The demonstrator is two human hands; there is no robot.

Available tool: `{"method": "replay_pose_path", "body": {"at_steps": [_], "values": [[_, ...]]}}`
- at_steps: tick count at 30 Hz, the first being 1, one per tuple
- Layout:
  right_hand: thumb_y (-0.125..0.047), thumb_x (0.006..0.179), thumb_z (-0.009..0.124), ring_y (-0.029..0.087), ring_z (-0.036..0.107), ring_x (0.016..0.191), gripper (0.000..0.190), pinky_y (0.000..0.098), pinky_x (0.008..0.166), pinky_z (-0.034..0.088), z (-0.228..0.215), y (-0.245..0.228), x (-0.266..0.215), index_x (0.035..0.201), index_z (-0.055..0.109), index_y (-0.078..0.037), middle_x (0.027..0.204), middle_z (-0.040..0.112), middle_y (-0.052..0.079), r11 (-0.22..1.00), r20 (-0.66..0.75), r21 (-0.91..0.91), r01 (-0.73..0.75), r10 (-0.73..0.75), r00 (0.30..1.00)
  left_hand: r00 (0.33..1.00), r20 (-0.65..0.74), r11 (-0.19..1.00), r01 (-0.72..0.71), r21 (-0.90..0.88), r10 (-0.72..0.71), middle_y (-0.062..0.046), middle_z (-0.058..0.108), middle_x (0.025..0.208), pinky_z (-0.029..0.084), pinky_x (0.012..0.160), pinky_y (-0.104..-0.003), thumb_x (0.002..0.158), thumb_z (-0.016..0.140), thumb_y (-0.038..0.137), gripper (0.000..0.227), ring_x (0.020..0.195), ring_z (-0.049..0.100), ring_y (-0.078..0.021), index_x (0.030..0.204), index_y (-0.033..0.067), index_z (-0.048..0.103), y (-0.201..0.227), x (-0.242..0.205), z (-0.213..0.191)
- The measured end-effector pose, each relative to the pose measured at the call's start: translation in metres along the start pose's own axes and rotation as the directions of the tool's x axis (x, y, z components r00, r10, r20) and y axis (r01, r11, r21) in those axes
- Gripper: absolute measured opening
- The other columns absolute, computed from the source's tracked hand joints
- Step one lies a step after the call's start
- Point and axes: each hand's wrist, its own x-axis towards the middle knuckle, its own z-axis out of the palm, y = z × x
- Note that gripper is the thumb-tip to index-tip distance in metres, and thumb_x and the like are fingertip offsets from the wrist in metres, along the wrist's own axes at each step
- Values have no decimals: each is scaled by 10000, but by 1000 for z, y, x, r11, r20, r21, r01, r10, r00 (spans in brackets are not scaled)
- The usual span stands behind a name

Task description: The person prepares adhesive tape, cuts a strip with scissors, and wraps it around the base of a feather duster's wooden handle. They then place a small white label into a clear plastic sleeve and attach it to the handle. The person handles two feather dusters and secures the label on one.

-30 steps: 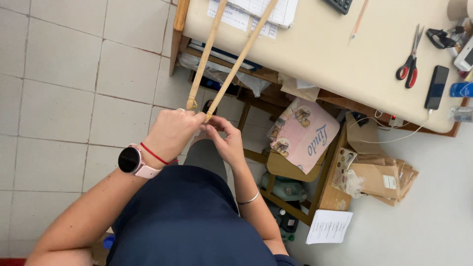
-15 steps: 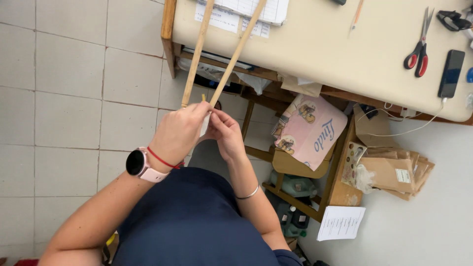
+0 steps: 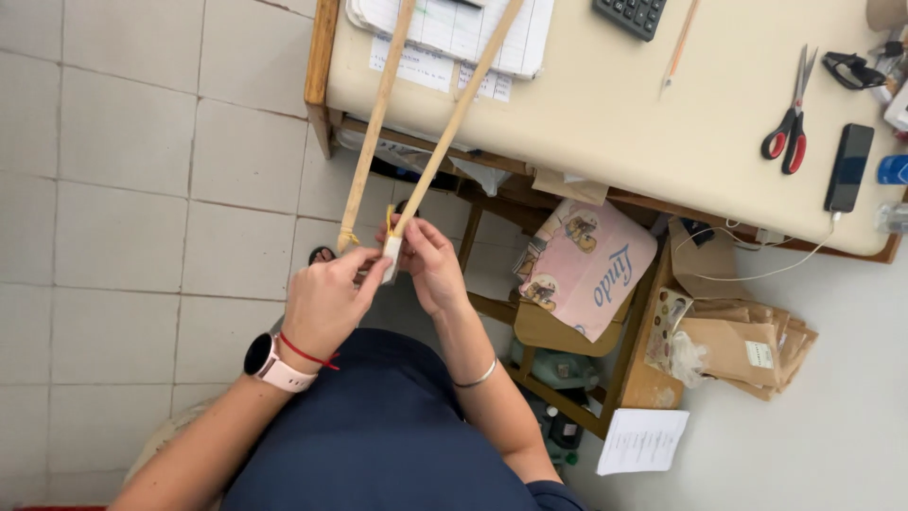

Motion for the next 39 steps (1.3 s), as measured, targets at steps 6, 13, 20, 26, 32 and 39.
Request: {"method": "replay_pose_path", "body": {"at_steps": [6, 13, 20, 26, 32, 39], "values": [[-281, 1081, 735, 227, 828, 931, 300, 352, 811, 673, 5, -19, 7, 1241, 774, -31, 1088, 821, 143, 998, 7, -22, -52, 52, 999, 987, -158, 1000, -31, 3, 31, -17, 845, 867, 645, 648, -398, 1081, 729, 325, 146, 755, 814, -239, 1191, 252, 792, -3, 10, 23], [0, 915, 860, 210, 825, 997, 763, 375, 931, 668, -29, -5, 9, 1606, 538, 14, 1084, 834, 129, 996, 164, -84, 38, -24, 986, 980, -178, 974, -124, -191, 90, -183, 822, 1191, 656, 713, -477, 1144, 588, 154, 335, 996, 785, -398, 1450, 111, 716, 17, -4, 5], [7, 908, 875, 189, 835, 946, 713, 327, 934, 666, -12, -27, 26, 1564, 597, -20, 1011, 848, 152, 994, 105, -107, 20, -8, 994, 994, -75, 974, 65, -215, -82, -68, 840, 990, 643, 647, -404, 1102, 697, 363, 243, 868, 812, -303, 1227, 183, 800, -23, -24, 16], [-24, 916, 882, 181, 840, 879, 631, 305, 888, 681, -26, -14, 33, 1498, 643, 18, 973, 855, 151, 994, 14, -109, -15, 17, 1000, 940, 209, 710, 342, -616, -271, -80, 865, 907, 641, 595, -304, 1025, 762, 258, 166, 784, 832, -191, 1085, 120, 830, -18, -14, 28], [-71, 938, 889, 177, 834, 921, 607, 327, 937, 666, -25, -1, 28, 1495, 659, 11, 1010, 862, 151, 991, -147, -123, 47, -65, 987, 876, 294, 477, 459, -749, -381, -194, 828, 935, 653, 547, -316, 1015, 802, 232, 283, 778, 825, -251, 1133, -26, 793, -14, -7, 34], [-101, 974, 869, 150, 822, 930, 522, 304, 951, 649, -18, -11, 39, 1458, 695, -10, 1047, 862, 136, 989, -246, -94, 116, -136, 960, 911, 254, 620, 407, -671, -324, -101, 823, 801, 616, 534, -291, 1064, 757, 269, 244, 687, 781, -187, 967, 53, 817, -19, -7, 27]]}}
